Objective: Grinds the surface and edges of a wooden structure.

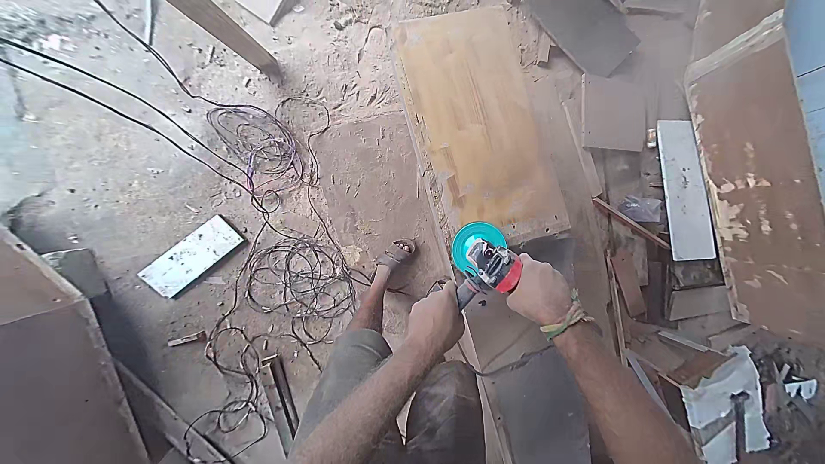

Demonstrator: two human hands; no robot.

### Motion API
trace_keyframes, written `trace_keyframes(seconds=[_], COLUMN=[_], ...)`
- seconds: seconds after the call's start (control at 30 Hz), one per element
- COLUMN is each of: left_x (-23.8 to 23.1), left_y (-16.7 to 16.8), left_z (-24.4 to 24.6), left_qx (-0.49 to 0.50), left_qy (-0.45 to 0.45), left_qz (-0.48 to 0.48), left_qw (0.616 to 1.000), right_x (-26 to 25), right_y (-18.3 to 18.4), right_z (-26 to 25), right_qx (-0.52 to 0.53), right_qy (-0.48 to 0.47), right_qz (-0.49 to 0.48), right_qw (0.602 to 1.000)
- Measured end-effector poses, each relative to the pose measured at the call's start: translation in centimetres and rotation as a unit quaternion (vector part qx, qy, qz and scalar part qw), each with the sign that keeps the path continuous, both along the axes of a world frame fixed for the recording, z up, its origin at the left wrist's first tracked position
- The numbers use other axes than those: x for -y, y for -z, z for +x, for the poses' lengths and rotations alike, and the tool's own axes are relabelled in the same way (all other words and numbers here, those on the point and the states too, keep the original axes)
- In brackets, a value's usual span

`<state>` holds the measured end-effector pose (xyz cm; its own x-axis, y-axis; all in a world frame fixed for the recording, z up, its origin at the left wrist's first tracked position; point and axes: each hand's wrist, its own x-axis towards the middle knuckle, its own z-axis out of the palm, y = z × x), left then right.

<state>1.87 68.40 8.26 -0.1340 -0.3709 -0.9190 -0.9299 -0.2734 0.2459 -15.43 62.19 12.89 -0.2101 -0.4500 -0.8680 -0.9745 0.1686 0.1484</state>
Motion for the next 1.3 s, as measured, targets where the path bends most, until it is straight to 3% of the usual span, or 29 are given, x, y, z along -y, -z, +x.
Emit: trace_keyframes(seconds=[0.33, 0.87, 0.97, 1.2, 1.3], left_x=[3.1, 10.1, 9.0, -0.3, -3.0], left_y=[0.3, -0.3, -0.1, 0.2, 0.3], left_z=[-5.8, -16.6, -14.5, -1.0, 0.4], left_qx=[-0.044, -0.088, -0.076, 0.070, 0.098], left_qy=[0.037, 0.136, 0.129, 0.072, 0.052], left_qz=[-0.006, -0.101, -0.112, -0.054, -0.035], left_qw=[0.998, 0.982, 0.982, 0.993, 0.993], right_x=[1.5, 2.2, 1.2, -3.4, -4.1], right_y=[-1.2, -0.5, -0.3, 0.3, 0.6], right_z=[-5.4, -15.7, -14.1, -1.9, -0.3], right_qx=[-0.049, -0.112, -0.085, 0.060, 0.087], right_qy=[0.037, 0.237, 0.234, 0.104, 0.071], right_qz=[-0.013, -0.107, -0.112, -0.035, -0.002], right_qw=[0.998, 0.959, 0.962, 0.992, 0.994])
